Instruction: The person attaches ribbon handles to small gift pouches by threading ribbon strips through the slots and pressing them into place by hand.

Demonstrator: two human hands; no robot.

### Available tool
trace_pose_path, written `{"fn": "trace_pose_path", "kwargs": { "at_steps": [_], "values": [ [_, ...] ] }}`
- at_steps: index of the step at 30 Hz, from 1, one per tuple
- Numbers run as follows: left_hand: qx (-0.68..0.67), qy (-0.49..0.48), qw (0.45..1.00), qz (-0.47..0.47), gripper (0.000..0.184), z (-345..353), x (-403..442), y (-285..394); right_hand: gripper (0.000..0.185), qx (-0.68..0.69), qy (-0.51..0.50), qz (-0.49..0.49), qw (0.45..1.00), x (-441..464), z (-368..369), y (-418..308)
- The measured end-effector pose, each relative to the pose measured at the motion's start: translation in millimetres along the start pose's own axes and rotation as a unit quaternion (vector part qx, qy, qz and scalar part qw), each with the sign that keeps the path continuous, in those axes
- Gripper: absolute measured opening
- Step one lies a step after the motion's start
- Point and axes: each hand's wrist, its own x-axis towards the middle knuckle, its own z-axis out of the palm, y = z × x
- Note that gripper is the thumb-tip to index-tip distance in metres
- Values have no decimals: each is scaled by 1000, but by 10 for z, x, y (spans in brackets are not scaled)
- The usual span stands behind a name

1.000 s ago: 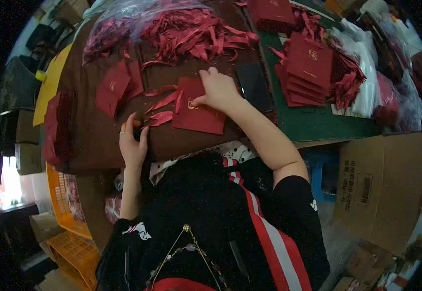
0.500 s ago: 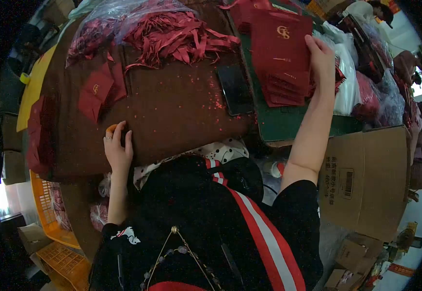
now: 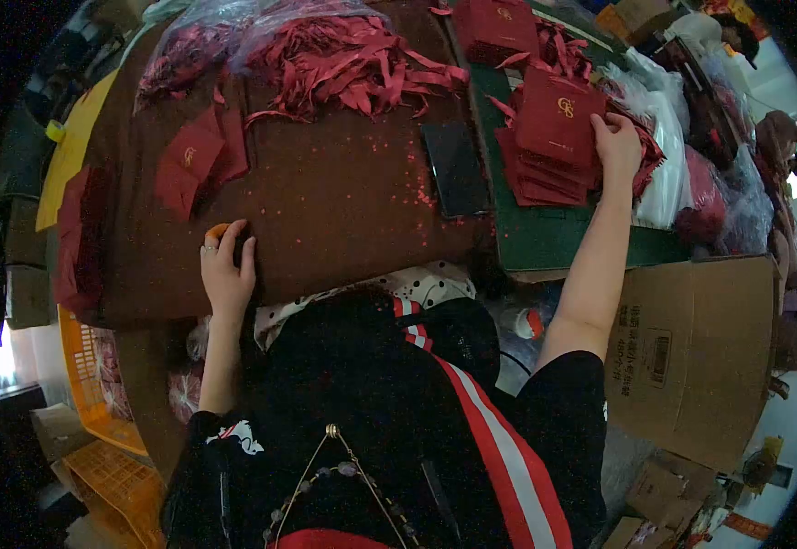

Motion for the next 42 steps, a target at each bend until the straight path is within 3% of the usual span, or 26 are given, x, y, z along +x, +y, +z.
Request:
{"fn": "trace_pose_path", "kwargs": {
  "at_steps": [5, 7, 8, 10, 11, 13, 14, 17, 20, 23, 26, 29, 30, 33, 35, 37, 39, 42],
  "values": [
    [1, -18, 1000, -15, 31, -42, 25, -21, 51, -51, 112, -138, 983, -252, -93, -293],
    [-54, -35, 998, -22, 33, -62, 76, -93, 50, 2, 83, -155, 984, -521, -127, -729],
    [-43, -29, 998, -29, 33, -84, 124, -116, 44, 24, 107, -211, 971, -664, -71, -923],
    [11, 42, 999, 14, 37, -115, 260, -182, 36, 129, 18, -261, 956, -1012, -40, -1405],
    [43, 71, 996, 13, 40, -140, 361, -223, 29, 201, -7, -332, 921, -1172, 20, -1610],
    [100, 109, 989, 7, 56, -151, 582, -419, 25, 213, -95, -367, 900, -1404, 171, -1946],
    [105, 112, 988, 6, 56, -144, 666, -505, 23, 222, -131, -373, 891, -1512, 255, -2092],
    [205, 8, 974, -92, 82, -136, 830, -666, 20, 210, -210, -404, 865, -1752, 448, -2475],
    [198, -27, 978, -57, 84, 12, 778, -821, 18, 169, -233, -431, 855, -1822, 711, -2661],
    [237, -71, 967, -66, 83, -101, 616, -332, 15, 149, -205, -463, 849, -1779, 996, -2731],
    [119, -145, 979, -76, 80, -134, 437, 83, 14, 122, -188, -501, 836, -1686, 1259, -2772],
    [104, -229, 966, -51, 77, -113, 333, 519, 17, 172, -116, -548, 810, -1669, 1362, -2948],
    [67, -210, 975, -30, 70, -93, 283, 617, 17, 171, -116, -547, 811, -1695, 1375, -3023],
    [69, -209, 975, 23, 49, -82, 393, 748, 21, 178, -97, -646, 736, -1704, 1507, -3207],
    [47, -133, 988, 65, 41, -22, 547, 679, 21, 136, -90, -664, 730, -1713, 1635, -3194],
    [94, -146, 981, 83, 40, 9, 758, 599, 18, 67, -91, -682, 723, -1706, 1680, -3212],
    [35, -158, 974, 160, 48, 127, 897, 439, 16, 53, -88, -682, 724, -1699, 1754, -3148],
    [10, -215, 965, 149, 54, 298, 966, 303, 10, 46, -88, -671, 735, -1738, 1746, -3054]
  ]
}}
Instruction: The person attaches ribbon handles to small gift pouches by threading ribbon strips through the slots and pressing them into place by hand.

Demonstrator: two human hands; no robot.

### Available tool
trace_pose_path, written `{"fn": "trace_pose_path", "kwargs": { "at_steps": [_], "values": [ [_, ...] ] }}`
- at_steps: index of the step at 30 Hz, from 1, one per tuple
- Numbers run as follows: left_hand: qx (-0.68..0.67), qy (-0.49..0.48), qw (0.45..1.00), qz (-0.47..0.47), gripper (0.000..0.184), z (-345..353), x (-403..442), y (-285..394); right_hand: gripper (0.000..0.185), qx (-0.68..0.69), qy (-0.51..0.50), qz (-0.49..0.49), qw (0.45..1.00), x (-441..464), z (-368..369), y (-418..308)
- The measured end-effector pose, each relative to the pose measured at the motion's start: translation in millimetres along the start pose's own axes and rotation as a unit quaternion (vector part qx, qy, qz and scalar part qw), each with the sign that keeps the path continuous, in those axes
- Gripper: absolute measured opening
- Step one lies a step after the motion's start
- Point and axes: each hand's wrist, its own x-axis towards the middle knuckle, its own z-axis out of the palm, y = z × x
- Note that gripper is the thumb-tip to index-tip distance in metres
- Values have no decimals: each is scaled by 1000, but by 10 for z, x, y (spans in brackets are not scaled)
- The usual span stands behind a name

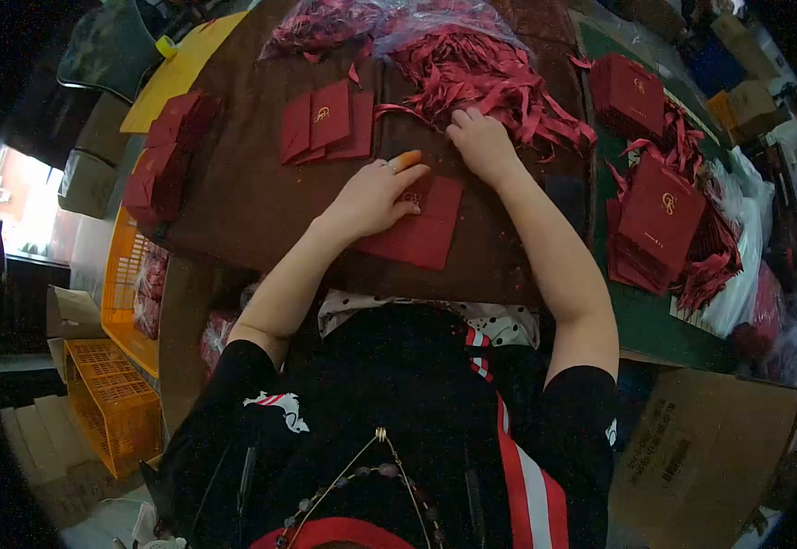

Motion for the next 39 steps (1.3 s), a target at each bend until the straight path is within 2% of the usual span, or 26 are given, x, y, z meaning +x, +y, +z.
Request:
{"fn": "trace_pose_path", "kwargs": {
  "at_steps": [3, 5, 6, 7, 8, 11, 13, 15, 16, 18, 20, 21, 27, 34, 39],
  "values": [
    [-3, -21, 1000, -23, 58, 72, -45, 9, 9, 52, 35, 42, 997, -144, -150, -177],
    [20, -18, 999, -40, 61, 24, -46, 101, 9, 198, 91, 130, 967, -208, -355, -339],
    [37, -14, 995, -87, 62, -20, -65, 193, 10, 223, 93, 157, 958, -241, -488, -438],
    [55, -10, 989, -134, 64, -26, -101, 247, 10, 227, 88, 159, 957, -290, -621, -535],
    [59, 36, 989, -132, 62, 31, -144, 240, 10, 252, 99, 172, 947, -328, -746, -615],
    [21, 62, 986, -150, 57, 50, -231, 217, 15, 271, 128, 172, 938, -487, -829, -763],
    [6, 97, 985, -142, 53, 47, -274, 192, 18, 367, 97, 260, 888, -571, -1006, -942],
    [-108, 51, 971, -208, 47, -58, -285, 219, 20, 430, 87, 293, 850, -609, -1110, -1130],
    [-108, 49, 971, -209, 47, -70, -299, 240, 20, 459, 79, 300, 832, -623, -1118, -1197],
    [-178, 109, 952, -221, 40, -82, -340, 289, 17, 442, 81, 275, 850, -584, -1124, -1276],
    [-195, 139, 945, -222, 38, -50, -380, 332, 12, 345, 100, 220, 907, -541, -1062, -1307],
    [-212, 171, 936, -222, 37, -27, -391, 347, 10, 307, 108, 232, 917, -517, -1009, -1307],
    [-271, 218, 915, -206, 34, 94, -437, 390, 8, 254, 141, 227, 929, -489, -843, -1278],
    [-302, 205, 903, -229, 33, 110, -457, 473, 9, 240, 153, 187, 940, -504, -789, -1356],
    [-301, 265, 893, -205, 32, 181, -445, 571, 11, 206, 153, 178, 950, -498, -833, -1397]
  ]
}}
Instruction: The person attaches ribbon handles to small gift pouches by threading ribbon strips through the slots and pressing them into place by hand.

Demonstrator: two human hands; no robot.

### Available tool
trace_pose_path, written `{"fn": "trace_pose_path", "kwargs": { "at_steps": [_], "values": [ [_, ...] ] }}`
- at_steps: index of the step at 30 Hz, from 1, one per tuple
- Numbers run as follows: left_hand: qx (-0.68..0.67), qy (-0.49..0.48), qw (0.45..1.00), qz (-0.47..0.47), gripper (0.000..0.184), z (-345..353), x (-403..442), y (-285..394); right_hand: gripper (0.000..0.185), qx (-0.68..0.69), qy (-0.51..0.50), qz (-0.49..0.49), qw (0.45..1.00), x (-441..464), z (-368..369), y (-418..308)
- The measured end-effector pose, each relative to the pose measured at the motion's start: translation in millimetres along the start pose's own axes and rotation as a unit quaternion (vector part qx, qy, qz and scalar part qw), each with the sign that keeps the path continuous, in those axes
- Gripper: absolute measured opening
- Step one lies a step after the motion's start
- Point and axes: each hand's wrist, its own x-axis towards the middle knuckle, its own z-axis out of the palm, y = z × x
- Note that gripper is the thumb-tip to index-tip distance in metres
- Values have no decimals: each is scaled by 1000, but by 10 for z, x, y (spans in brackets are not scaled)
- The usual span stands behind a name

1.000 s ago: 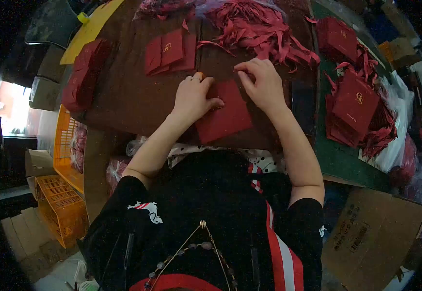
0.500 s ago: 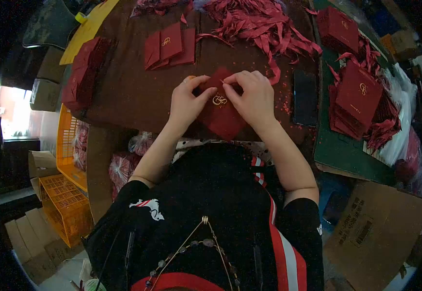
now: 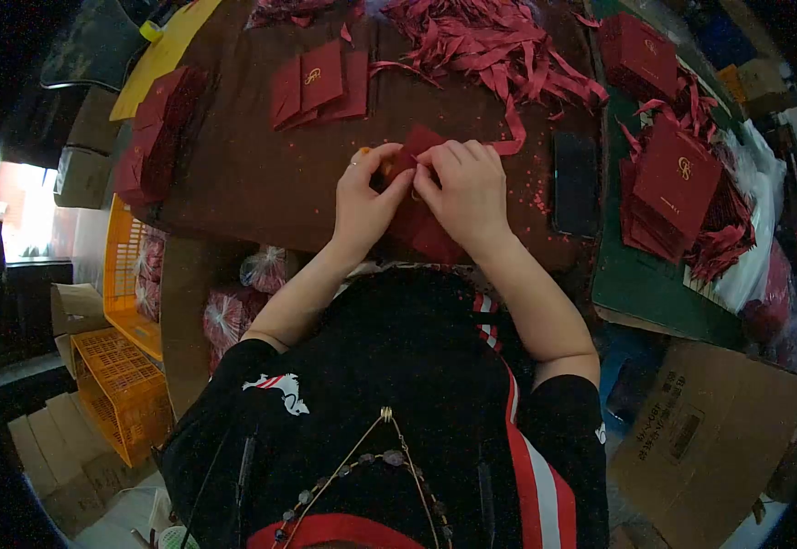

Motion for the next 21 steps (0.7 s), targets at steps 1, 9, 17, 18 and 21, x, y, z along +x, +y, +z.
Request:
{"fn": "trace_pose_path", "kwargs": {
  "at_steps": [1, 9, 17, 18, 21],
  "values": [
    [0, 0, 1000, 1, 32, 6, -11, 10, 11, -1, 1, 0, 1000, -7, -9, -6],
    [64, 22, 996, 61, 31, 57, -114, 71, 9, 32, -14, 46, 998, -15, -30, -6],
    [81, 34, 991, 101, 31, 130, -206, 54, 11, 44, -15, 53, 998, -93, 50, -51],
    [86, 26, 991, 99, 32, 136, -220, 59, 11, 50, -12, 59, 997, -110, 79, -55],
    [32, -22, 998, 45, 30, 111, -161, 34, 12, 51, -35, 92, 994, -104, 89, 42]
  ]
}}
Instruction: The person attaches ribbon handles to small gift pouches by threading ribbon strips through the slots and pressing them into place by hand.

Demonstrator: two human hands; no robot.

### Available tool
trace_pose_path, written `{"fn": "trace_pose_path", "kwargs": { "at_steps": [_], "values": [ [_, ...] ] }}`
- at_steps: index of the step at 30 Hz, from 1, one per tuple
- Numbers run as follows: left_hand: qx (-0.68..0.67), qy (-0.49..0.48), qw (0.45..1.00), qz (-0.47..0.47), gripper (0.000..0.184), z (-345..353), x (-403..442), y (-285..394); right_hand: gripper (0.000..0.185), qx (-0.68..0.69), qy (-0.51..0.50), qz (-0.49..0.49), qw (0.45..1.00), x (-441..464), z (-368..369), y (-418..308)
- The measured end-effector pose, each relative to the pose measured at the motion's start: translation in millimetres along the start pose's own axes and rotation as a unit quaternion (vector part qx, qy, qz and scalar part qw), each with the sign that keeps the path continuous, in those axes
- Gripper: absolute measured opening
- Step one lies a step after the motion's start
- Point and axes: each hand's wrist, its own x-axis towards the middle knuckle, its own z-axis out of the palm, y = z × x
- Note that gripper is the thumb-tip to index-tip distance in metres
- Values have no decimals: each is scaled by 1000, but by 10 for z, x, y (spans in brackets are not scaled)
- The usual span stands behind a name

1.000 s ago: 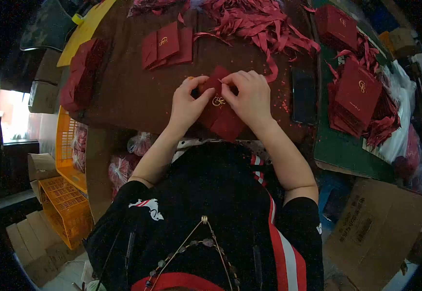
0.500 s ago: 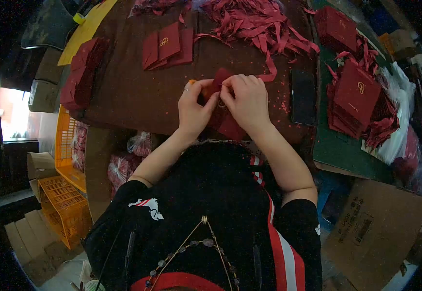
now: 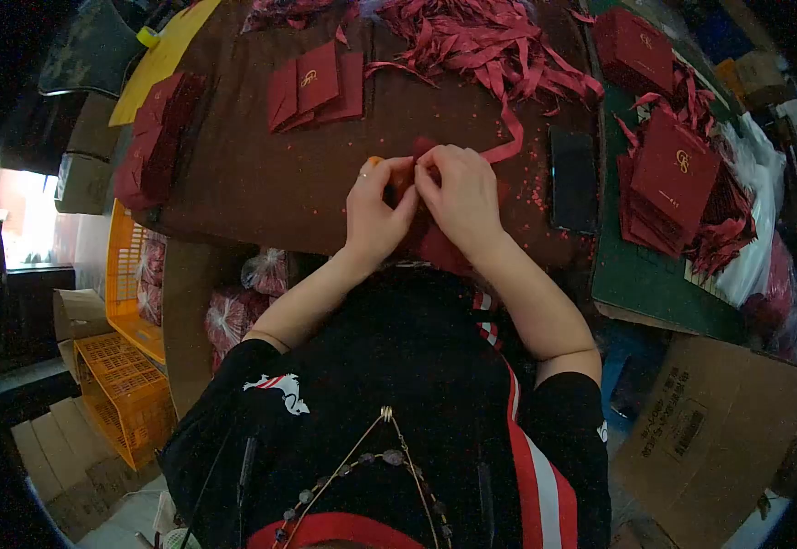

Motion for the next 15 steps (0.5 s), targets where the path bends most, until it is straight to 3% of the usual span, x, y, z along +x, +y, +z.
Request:
{"fn": "trace_pose_path", "kwargs": {
  "at_steps": [3, 4, 6, 8, 13, 15],
  "values": [
    [-178, -131, 970, -100, 39, -66, 107, -198, 12, -45, 10, -4, 999, 8, -99, 24],
    [-248, -178, 940, -150, 43, -105, 160, -249, 13, -9, 1, 47, 999, 6, -128, 34],
    [-245, -223, 924, -190, 43, -198, 216, -264, 15, 36, -39, 119, 991, -6, -161, 95],
    [-370, -233, 837, -329, 38, -234, 263, -229, 15, 69, -58, 134, 987, -5, -182, 127],
    [-242, -212, 908, -270, 34, -51, 236, -370, 14, 169, -86, 149, 970, -31, -86, 226],
    [-131, -197, 962, -136, 30, 15, 236, -477, 14, 183, -80, 140, 970, -48, -40, 239]
  ]
}}
